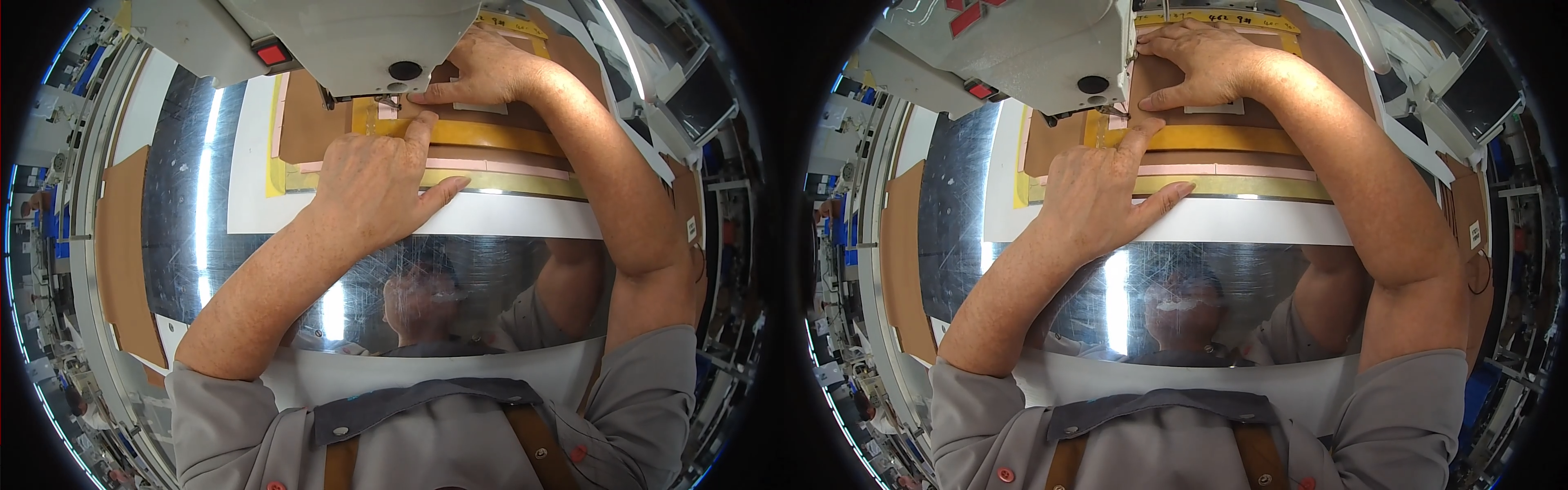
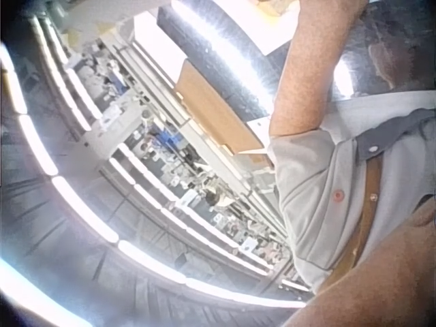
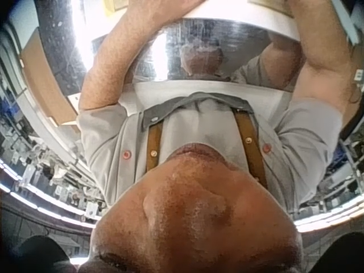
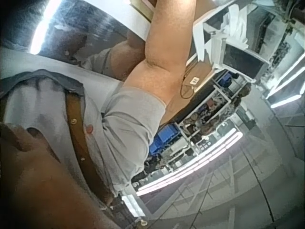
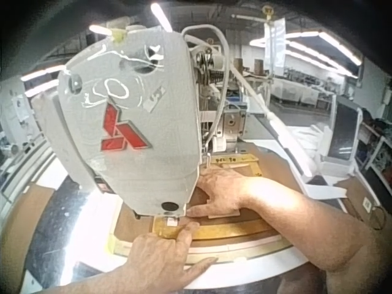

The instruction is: Placing leather pieces into a template frame for an automated sewing machine in a workshop.

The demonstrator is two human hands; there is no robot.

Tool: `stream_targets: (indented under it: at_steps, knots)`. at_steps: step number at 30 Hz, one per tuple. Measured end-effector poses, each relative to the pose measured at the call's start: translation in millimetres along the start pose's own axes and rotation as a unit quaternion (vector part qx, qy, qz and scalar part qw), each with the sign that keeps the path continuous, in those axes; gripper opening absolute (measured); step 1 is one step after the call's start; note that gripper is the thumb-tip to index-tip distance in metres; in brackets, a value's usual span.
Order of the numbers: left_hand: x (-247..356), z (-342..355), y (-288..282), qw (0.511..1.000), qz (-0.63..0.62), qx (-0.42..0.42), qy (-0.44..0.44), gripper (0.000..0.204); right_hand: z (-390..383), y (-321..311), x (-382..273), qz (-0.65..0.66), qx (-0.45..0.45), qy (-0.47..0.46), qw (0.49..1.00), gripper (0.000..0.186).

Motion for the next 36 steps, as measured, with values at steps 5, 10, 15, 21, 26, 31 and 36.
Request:
stream_targets:
  at_steps: [5,10,15,21,26,31,36]
  knots:
    - [-0.9,1.9,0.7,1.000,0.003,0.000,0.001,0.072,-0.8,-1.2,-0.5,-0.003,0.000,-0.001,1.000,0.092]
    - [-2.0,3.9,0.7,1.000,0.015,0.019,0.000,0.074,2.0,-1.2,-1.1,-0.006,-0.015,0.014,1.000,0.094]
    - [-2.1,6.8,2.2,1.000,0.006,0.025,0.004,0.075,6.6,-2.3,-0.9,-0.007,-0.014,0.009,1.000,0.094]
    - [5.2,4.2,0.5,1.000,0.012,0.010,0.013,0.076,2.9,-6.5,-0.5,-0.009,-0.005,-0.008,1.000,0.093]
    - [3.9,8.3,1.8,0.999,0.028,0.026,0.017,0.079,6.1,-2.7,3.3,0.003,0.001,0.010,1.000,0.093]
    - [4.7,5.9,1.7,0.997,0.033,0.057,0.028,0.079,-0.7,-9.5,-3.5,-0.009,-0.015,0.030,0.999,0.092]
    - [8.8,1.8,2.1,1.000,0.018,0.016,0.019,0.078,-5.1,-10.8,-5.9,-0.006,-0.010,0.013,1.000,0.087]
Point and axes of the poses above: each hand's wrist, its own z-axis towards the middle knuckle, its own y-axis out of the palm, x = y × z, the point moved 6 cm from there along z, towards the middle knuckle, and after that the axes turned 1 degree about x, right-handed, at the moved point
